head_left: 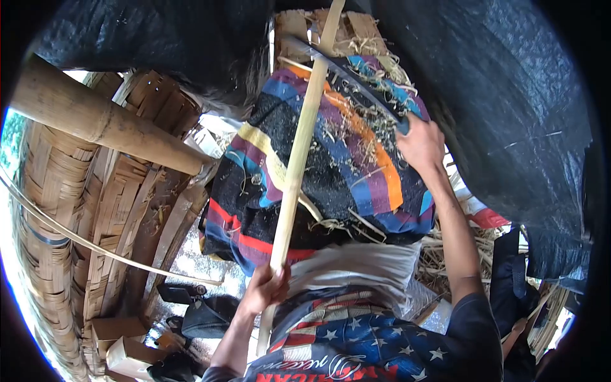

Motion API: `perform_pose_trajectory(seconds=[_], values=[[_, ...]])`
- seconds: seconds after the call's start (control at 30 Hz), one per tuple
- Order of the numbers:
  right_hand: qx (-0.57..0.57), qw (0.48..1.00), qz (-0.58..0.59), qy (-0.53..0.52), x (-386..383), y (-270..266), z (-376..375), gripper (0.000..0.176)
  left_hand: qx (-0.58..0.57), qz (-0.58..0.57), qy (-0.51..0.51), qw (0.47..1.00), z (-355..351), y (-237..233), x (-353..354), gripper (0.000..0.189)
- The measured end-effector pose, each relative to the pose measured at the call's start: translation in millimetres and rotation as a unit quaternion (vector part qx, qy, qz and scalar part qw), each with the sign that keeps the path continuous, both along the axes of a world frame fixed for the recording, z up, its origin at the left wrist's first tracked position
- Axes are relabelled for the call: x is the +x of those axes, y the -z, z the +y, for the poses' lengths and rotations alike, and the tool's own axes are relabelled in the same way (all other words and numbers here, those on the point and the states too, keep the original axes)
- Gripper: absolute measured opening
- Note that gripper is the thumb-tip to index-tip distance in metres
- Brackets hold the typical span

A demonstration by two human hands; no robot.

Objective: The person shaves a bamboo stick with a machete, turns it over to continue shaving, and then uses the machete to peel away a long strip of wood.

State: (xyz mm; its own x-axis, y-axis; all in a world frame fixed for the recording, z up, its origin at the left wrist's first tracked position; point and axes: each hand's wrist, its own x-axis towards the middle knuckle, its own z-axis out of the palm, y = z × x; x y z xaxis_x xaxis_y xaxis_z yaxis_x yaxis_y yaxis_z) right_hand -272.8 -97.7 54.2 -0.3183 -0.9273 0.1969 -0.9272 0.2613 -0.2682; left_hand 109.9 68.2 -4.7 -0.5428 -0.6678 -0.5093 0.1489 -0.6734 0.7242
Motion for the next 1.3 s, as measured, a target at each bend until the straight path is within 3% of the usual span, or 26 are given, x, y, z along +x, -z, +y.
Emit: perform_pose_trajectory(seconds=[0.2, 0.27, 0.37, 0.7, 1.07, 1.3], values=[[-0.140, 0.990, -0.013, -0.021, -38.2, 14.7, 12.9, 0.020, -0.049, 0.002, 0.008, 0.999, 41.3, 8.3, 33.0, 0.043], [-0.110, 0.987, -0.116, -0.020, -26.8, 3.2, 22.0, 0.016, -0.043, 0.010, -0.004, 0.999, 50.6, 10.0, 31.6, 0.043], [-0.124, 0.985, -0.121, -0.024, -19.2, 3.2, 29.8, 0.014, -0.055, 0.009, -0.024, 0.998, 69.0, 28.5, 38.3, 0.039], [-0.118, 0.961, -0.247, -0.027, -7.0, 1.6, 24.4, 0.016, -0.068, -0.005, -0.085, 0.994, 90.3, 25.1, 42.2, 0.038], [-0.120, 0.948, -0.291, -0.047, 3.3, 1.5, 21.0, 0.020, -0.097, -0.017, -0.075, 0.992, 94.0, -1.2, 60.1, 0.049], [-0.129, 0.947, -0.286, -0.068, 5.5, 4.2, 30.0, 0.021, 0.014, -0.124, -0.060, 0.990, 142.1, -9.0, 99.8, 0.045]])
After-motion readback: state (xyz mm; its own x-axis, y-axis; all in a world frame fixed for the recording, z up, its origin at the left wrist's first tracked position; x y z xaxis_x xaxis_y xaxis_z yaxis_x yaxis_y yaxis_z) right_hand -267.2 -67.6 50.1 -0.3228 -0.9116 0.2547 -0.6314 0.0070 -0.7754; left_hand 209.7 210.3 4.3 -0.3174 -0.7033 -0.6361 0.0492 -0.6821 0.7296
